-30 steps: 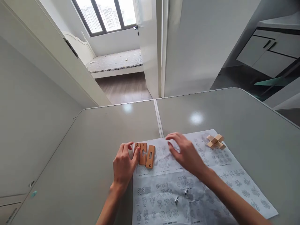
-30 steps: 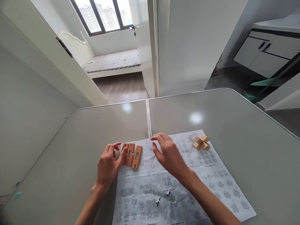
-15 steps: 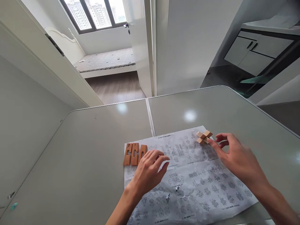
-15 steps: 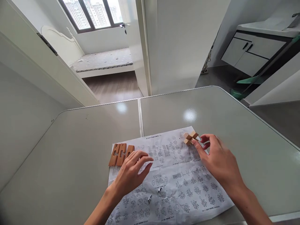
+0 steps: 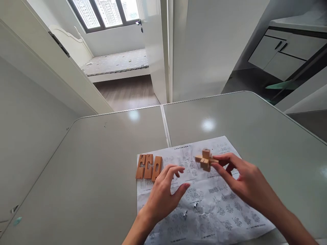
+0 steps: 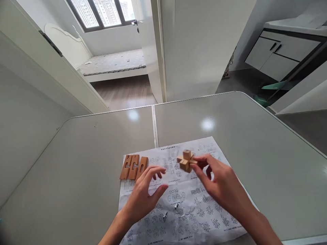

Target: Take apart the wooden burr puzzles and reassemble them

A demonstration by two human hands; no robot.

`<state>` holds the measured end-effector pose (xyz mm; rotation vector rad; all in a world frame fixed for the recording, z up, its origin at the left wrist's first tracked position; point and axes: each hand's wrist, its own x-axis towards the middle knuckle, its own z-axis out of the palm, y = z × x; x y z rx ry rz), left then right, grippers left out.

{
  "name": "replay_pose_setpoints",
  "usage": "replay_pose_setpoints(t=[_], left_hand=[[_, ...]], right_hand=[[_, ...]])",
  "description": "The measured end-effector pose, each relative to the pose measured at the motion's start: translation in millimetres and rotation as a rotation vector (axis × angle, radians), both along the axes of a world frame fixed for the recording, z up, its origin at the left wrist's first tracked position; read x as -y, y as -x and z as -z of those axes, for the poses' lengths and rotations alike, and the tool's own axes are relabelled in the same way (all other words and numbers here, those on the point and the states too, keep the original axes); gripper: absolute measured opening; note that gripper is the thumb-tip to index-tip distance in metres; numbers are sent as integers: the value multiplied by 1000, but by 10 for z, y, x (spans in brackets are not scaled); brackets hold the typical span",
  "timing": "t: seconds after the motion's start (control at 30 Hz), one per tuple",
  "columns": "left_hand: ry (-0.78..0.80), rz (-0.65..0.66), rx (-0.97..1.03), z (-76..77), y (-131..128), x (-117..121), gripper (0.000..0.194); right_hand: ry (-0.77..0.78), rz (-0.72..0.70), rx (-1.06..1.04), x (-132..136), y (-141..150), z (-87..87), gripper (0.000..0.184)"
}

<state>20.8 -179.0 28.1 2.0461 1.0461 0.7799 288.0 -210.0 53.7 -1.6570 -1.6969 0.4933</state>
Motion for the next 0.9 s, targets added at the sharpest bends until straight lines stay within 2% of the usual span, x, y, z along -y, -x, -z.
replay_pose_setpoints(t=[0.07,0.13,0.23,0.33,0.43,0.6,0.73,0.9], left_hand=[[105,4,79,-61,-6,8,58],[199,69,185,-145,-8,15,78],[338,170,339,-284,5,34,75],[397,136,406,-389,42,57,64],[361,88,378,-437,90,76,65],[254,131,338,-426,108,109,81],[139,136,317,-379,60,130,82],[6,33,266,-361,20,132,76]], right_hand=[[-44,-122,-40,56,161,-114,22],[-91,-223,-100,103,312,-206,12],[-56,-298,-220,147,487,-286,9],[77,-304,-340,156,581,-311,5],[204,-368,-409,144,613,-315,7],[318,-524,-409,131,627,-297,22],[317,-531,-382,142,681,-247,22],[207,-453,-362,152,786,-152,21]])
